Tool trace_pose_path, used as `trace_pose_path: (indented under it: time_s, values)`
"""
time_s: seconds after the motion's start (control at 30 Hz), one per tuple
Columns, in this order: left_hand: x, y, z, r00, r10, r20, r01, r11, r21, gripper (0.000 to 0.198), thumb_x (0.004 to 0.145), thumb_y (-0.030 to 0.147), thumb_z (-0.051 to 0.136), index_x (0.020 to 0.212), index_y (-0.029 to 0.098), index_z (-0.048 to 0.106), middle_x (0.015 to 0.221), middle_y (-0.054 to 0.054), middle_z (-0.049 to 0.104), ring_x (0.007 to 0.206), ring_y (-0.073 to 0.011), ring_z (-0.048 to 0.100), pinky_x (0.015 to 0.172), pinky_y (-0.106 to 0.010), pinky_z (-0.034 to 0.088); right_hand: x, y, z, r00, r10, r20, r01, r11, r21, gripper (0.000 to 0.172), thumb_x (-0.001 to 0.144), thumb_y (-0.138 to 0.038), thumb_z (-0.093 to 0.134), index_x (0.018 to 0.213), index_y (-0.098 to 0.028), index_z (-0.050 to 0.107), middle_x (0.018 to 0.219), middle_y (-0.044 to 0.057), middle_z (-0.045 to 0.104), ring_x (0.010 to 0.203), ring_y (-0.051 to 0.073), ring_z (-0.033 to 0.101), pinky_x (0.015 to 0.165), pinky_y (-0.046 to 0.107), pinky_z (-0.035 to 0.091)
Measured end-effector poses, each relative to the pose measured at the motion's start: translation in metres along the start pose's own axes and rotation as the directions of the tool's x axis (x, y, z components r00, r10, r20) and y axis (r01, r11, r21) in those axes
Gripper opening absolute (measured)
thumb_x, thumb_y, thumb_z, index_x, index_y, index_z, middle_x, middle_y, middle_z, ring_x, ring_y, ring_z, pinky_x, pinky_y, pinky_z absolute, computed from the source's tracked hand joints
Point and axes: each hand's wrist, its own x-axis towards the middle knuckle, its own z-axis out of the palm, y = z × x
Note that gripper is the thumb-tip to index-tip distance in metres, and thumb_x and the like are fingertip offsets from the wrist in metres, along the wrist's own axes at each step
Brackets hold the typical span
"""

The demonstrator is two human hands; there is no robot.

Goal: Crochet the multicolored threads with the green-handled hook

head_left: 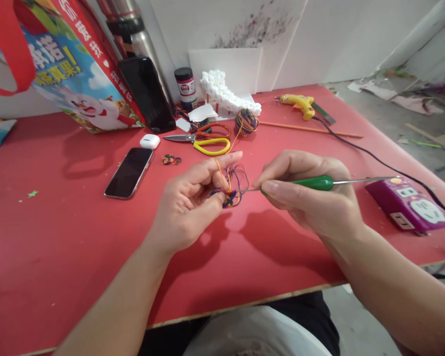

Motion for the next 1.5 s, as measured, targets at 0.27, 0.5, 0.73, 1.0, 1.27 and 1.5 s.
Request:
trace_pose_path:
  time_s: [0.27,0.5,0.73,1.0,1.27,1.5]
  values:
    - [0.001,-0.007,0.0,1.0,0.011,0.022,-0.006,0.985,-0.172,0.04,0.091,0.016,0.08,0.129,0.031,0.085,0.088,-0.004,0.069,0.081,-0.0166,0.061,0.074,-0.029,0.056,0.008,-0.004,0.003,0.993,0.115,0.039,-0.121,0.964,0.236,0.019,0.08,-0.023,0.094,0.072,-0.017,0.077,0.056,-0.003,0.055,0.044,0.005,0.032,0.043,0.026,0.023]
    - [-0.001,-0.013,0.007,1.0,-0.009,0.007,0.01,0.954,-0.301,0.03,0.086,0.025,0.091,0.115,0.034,0.09,0.085,-0.002,0.076,0.078,-0.0145,0.068,0.077,-0.028,0.061,0.006,0.004,0.006,0.981,0.076,0.177,-0.136,0.924,0.358,0.012,0.087,-0.025,0.087,0.083,-0.016,0.08,0.053,-0.005,0.054,0.038,0.005,0.033,0.037,0.021,0.023]
    - [-0.006,-0.012,0.017,0.989,-0.091,-0.119,0.051,0.95,-0.309,0.024,0.086,0.028,0.091,0.108,0.038,0.09,0.096,-0.002,0.081,0.088,-0.0179,0.072,0.079,-0.031,0.063,0.003,0.009,0.018,0.988,0.048,0.144,-0.107,0.893,0.436,0.01,0.094,-0.028,0.084,0.09,-0.02,0.078,0.061,-0.006,0.054,0.04,0.005,0.032,0.039,0.02,0.028]
    - [-0.002,-0.008,0.018,0.968,-0.101,-0.229,0.027,0.951,-0.307,0.031,0.079,0.026,0.096,0.106,0.04,0.089,0.098,0.0,0.082,0.095,-0.0201,0.073,0.092,-0.038,0.065,0.002,0.017,0.031,0.989,0.096,0.109,-0.134,0.891,0.434,0.017,0.092,-0.033,0.086,0.098,-0.022,0.074,0.065,-0.008,0.057,0.042,0.004,0.034,0.043,0.021,0.031]
    - [-0.005,-0.005,0.014,0.956,-0.058,-0.287,0.017,0.99,-0.142,0.028,0.087,0.021,0.088,0.11,0.036,0.089,0.088,0.001,0.074,0.086,-0.0173,0.069,0.091,-0.038,0.065,0.004,0.015,0.024,0.989,0.138,0.059,-0.15,0.916,0.372,0.029,0.092,-0.047,0.083,0.101,-0.019,0.08,0.068,-0.003,0.065,0.043,0.007,0.045,0.043,0.025,0.041]
    - [-0.001,-0.004,0.009,0.958,-0.176,-0.224,0.107,0.951,-0.289,0.029,0.079,0.018,0.087,0.105,0.031,0.09,0.08,0.001,0.067,0.074,-0.014,0.064,0.075,-0.03,0.06,0.004,0.021,0.015,0.993,0.088,0.077,-0.105,0.961,0.256,0.017,0.091,-0.036,0.089,0.102,-0.023,0.084,0.076,0.002,0.079,0.052,0.013,0.065,0.046,0.026,0.05]
